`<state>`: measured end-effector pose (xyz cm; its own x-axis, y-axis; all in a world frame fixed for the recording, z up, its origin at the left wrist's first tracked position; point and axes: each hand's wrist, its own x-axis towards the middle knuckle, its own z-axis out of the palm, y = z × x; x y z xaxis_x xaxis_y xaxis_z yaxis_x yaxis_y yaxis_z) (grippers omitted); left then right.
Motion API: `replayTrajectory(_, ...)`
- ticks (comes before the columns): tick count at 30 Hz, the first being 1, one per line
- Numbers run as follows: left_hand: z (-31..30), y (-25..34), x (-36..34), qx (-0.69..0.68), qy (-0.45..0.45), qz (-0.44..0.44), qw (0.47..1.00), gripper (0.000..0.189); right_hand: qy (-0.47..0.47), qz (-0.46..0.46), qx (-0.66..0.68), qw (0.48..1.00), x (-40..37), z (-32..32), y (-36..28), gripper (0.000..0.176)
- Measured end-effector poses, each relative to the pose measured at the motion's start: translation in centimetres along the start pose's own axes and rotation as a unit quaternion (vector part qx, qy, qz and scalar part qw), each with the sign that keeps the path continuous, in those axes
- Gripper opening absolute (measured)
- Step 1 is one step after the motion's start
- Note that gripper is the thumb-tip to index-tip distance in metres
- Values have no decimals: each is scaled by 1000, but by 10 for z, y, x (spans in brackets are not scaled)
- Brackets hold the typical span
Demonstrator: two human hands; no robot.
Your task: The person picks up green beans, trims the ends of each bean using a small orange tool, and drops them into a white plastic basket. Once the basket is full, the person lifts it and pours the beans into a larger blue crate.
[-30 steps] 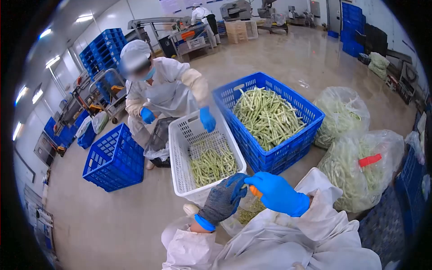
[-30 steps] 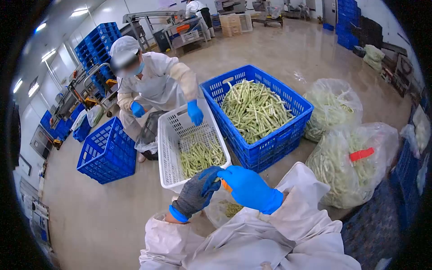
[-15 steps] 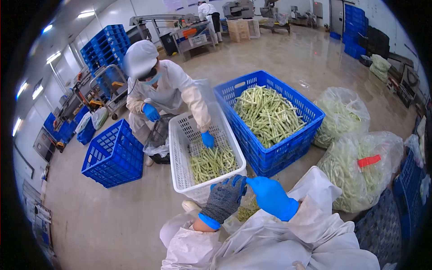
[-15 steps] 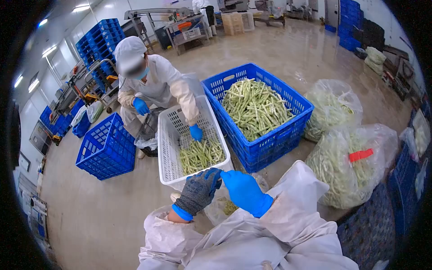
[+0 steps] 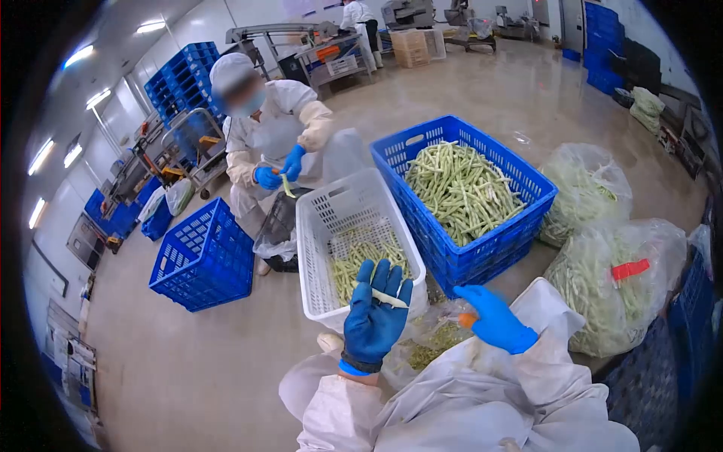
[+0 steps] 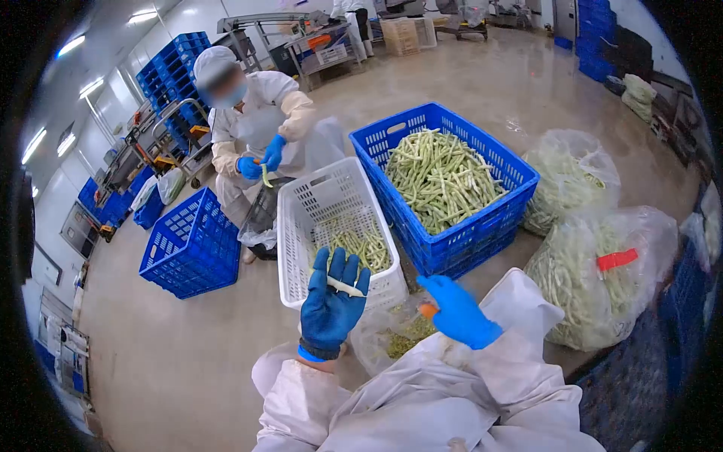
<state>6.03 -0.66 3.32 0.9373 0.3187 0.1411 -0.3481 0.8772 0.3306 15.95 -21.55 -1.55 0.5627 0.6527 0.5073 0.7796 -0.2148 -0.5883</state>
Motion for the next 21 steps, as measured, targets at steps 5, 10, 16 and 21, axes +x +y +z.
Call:
replayTrajectory(5, 4, -20, -2, -5, 13, 19, 1000, 37, -17, 125, 262, 957, 21, 13, -53, 29)
replayTrajectory(10, -7, -26, -10, 154, 4, -19, 988, 41, 43, 82, 135, 987, 27, 24, -53, 24)
replayTrajectory(16, -26, -33, -20, 268, 141, -138, 943, 26, 47, -19, 64, 997, 22, 23, -48, 23)
replayTrajectory(21, -19, -37, -20, 312, 137, -105, 934, 26, 40, 34, 159, 986, 20, 21, -44, 22)
